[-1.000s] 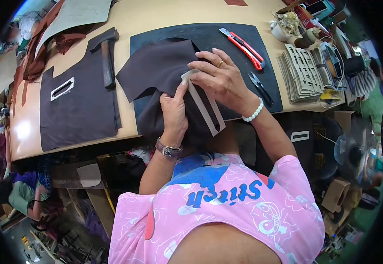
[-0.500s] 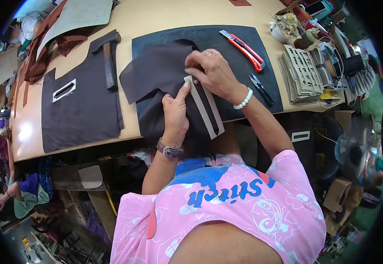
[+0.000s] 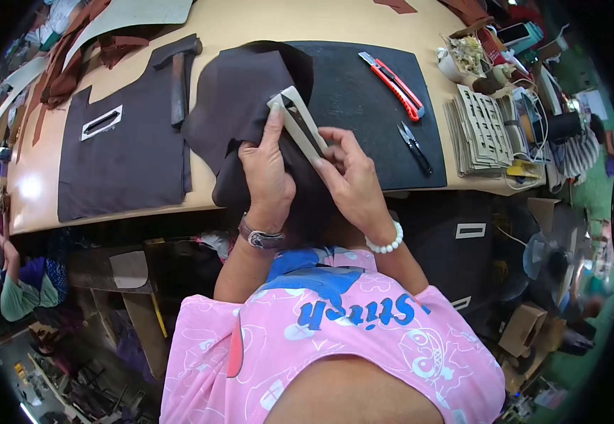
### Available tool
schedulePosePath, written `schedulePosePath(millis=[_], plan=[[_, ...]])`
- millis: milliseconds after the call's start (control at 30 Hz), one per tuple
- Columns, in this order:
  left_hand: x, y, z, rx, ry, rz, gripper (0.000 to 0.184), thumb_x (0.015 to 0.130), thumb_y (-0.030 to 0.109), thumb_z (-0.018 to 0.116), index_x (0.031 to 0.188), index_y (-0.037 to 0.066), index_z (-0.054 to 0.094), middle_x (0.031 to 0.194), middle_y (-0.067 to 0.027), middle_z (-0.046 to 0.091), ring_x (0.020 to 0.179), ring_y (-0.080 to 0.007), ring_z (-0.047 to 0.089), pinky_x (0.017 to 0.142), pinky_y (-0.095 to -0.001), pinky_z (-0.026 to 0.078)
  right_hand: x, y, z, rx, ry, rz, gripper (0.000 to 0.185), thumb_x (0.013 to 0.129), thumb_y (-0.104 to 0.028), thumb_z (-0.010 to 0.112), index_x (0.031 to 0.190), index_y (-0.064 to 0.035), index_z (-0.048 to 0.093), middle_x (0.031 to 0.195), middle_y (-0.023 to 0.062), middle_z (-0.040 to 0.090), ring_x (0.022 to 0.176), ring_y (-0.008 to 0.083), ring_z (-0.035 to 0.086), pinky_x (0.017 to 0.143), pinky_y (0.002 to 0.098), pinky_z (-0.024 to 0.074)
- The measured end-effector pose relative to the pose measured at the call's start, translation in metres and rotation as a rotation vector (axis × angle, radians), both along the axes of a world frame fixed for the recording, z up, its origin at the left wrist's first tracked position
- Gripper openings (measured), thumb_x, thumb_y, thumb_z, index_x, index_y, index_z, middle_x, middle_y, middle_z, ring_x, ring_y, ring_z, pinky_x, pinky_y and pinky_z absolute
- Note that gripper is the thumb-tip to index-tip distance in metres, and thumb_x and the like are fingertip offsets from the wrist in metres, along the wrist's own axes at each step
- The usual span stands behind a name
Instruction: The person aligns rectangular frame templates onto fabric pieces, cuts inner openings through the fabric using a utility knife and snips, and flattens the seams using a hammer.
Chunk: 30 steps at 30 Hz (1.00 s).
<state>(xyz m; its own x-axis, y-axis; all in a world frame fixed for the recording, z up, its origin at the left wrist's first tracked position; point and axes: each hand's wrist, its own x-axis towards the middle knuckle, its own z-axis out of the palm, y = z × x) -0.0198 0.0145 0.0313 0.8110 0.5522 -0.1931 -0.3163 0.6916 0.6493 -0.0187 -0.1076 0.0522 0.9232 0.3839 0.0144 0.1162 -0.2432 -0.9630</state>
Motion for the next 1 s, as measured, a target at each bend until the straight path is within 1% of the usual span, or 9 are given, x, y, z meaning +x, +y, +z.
schedulePosePath(millis=[200, 267, 400, 500, 567, 667, 733, 833, 1000], plan=[[-0.019, 0.015, 0.008, 0.225, 0.132, 0.247, 0.026, 0.082, 0.004, 0.066, 0.107, -0.002, 0.062, 0.108, -0.0087, 0.063, 0.094, -0.0178, 0.062, 0.083, -0.0287, 0.05, 0.002, -0.038, 0.003, -0.078, -0.094, 0.017, 0.039, 0.084, 0.002, 0.054, 0.122, 0.0017, 0.045, 0.087, 0.0173, 0.065, 0.075, 0.0216, 0.064, 0.069, 0.029, 0.048], [-0.037, 0.055, -0.005, 0.031, 0.126, 0.226, 0.029, 0.082, 0.003, 0.066, 0.111, 0.0, 0.06, 0.113, -0.0084, 0.061, 0.099, -0.0171, 0.059, 0.084, -0.0295, 0.05, 0.015, -0.049, -0.002, -0.163, -0.164, 0.075, 0.042, 0.083, 0.004, 0.051, 0.124, 0.0015, 0.043, 0.092, 0.0199, 0.066, 0.082, 0.0259, 0.066, 0.074, 0.0311, 0.0484], [-0.065, 0.105, -0.003, 0.565, 0.027, 0.765, 0.029, 0.081, 0.003, 0.067, 0.109, 0.001, 0.06, 0.111, -0.0076, 0.061, 0.102, -0.0175, 0.057, 0.09, -0.0327, 0.045, 0.03, -0.06, -0.018, -0.244, -0.216, 0.187, 0.046, 0.083, 0.005, 0.051, 0.128, -0.0006, 0.043, 0.093, 0.0213, 0.066, 0.085, 0.0339, 0.065, 0.077, 0.0349, 0.0492], [-0.061, 0.07, 0.034, 1.346, 0.139, 0.628, 0.027, 0.08, 0.006, 0.068, 0.106, 0.002, 0.062, 0.107, -0.0059, 0.064, 0.099, -0.0173, 0.058, 0.087, -0.0335, 0.046, 0.032, -0.06, -0.025, -0.265, -0.314, 0.227, 0.048, 0.082, 0.004, 0.053, 0.129, -0.0022, 0.044, 0.092, 0.0194, 0.067, 0.084, 0.0348, 0.065, 0.076, 0.0369, 0.0496], [-0.043, 0.049, 0.046, 1.728, -0.066, 0.053, 0.029, 0.072, 0.005, 0.071, 0.1, 0.004, 0.066, 0.106, -0.01, 0.063, 0.099, -0.0243, 0.059, 0.084, -0.034, 0.047, 0.034, -0.059, -0.027, -0.258, -0.395, 0.248, 0.049, 0.082, 0.003, 0.055, 0.129, -0.0031, 0.044, 0.09, 0.0176, 0.067, 0.084, 0.0344, 0.065, 0.075, 0.0382, 0.0499], [0.002, 0.026, 0.005, 1.874, -0.293, -0.448, 0.024, 0.076, 0.012, 0.066, 0.1, 0.004, 0.065, 0.099, -0.0097, 0.061, 0.095, -0.0284, 0.057, 0.08, -0.0369, 0.046, 0.034, -0.057, -0.032, -0.275, -0.493, 0.228, 0.051, 0.081, 0.002, 0.058, 0.13, -0.0038, 0.045, 0.089, 0.0156, 0.068, 0.083, 0.0327, 0.065, 0.073, 0.038, 0.0502], [0.023, 0.024, -0.004, 2.007, -0.226, -0.705, 0.019, 0.077, 0.013, 0.066, 0.094, 0.004, 0.066, 0.091, -0.0087, 0.061, 0.086, -0.0283, 0.058, 0.074, -0.0385, 0.046, 0.034, -0.057, -0.038, -0.268, -0.553, 0.202, 0.052, 0.08, 0.001, 0.06, 0.129, -0.0042, 0.046, 0.088, 0.0149, 0.068, 0.082, 0.0322, 0.065, 0.072, 0.0386, 0.0503], [0.04, 0.032, -0.01, 1.847, -0.27, -0.918, 0.015, 0.078, 0.015, 0.066, 0.088, 0.004, 0.066, 0.082, -0.0081, 0.061, 0.078, -0.0272, 0.058, 0.068, -0.0376, 0.046, 0.033, -0.059, -0.043, -0.272, -0.612, 0.153, 0.053, 0.078, 0.0, 0.064, 0.128, -0.0038, 0.047, 0.085, 0.0129, 0.068, 0.08, 0.0298, 0.065, 0.072, 0.0372, 0.0502], [0.039, 0.045, -0.014, 1.737, -0.289, -0.914, 0.014, 0.078, 0.015, 0.067, 0.087, 0.005, 0.068, 0.076, -0.0084, 0.059, 0.072, -0.0258, 0.058, 0.065, -0.0358, 0.044, 0.035, -0.064, -0.047, -0.365, -0.849, 0.162, 0.049, 0.076, 0.0, 0.066, 0.123, -0.0015, 0.052, 0.084, 0.01, 0.067, 0.079, 0.0237, 0.063, 0.075, 0.034, 0.0495]])
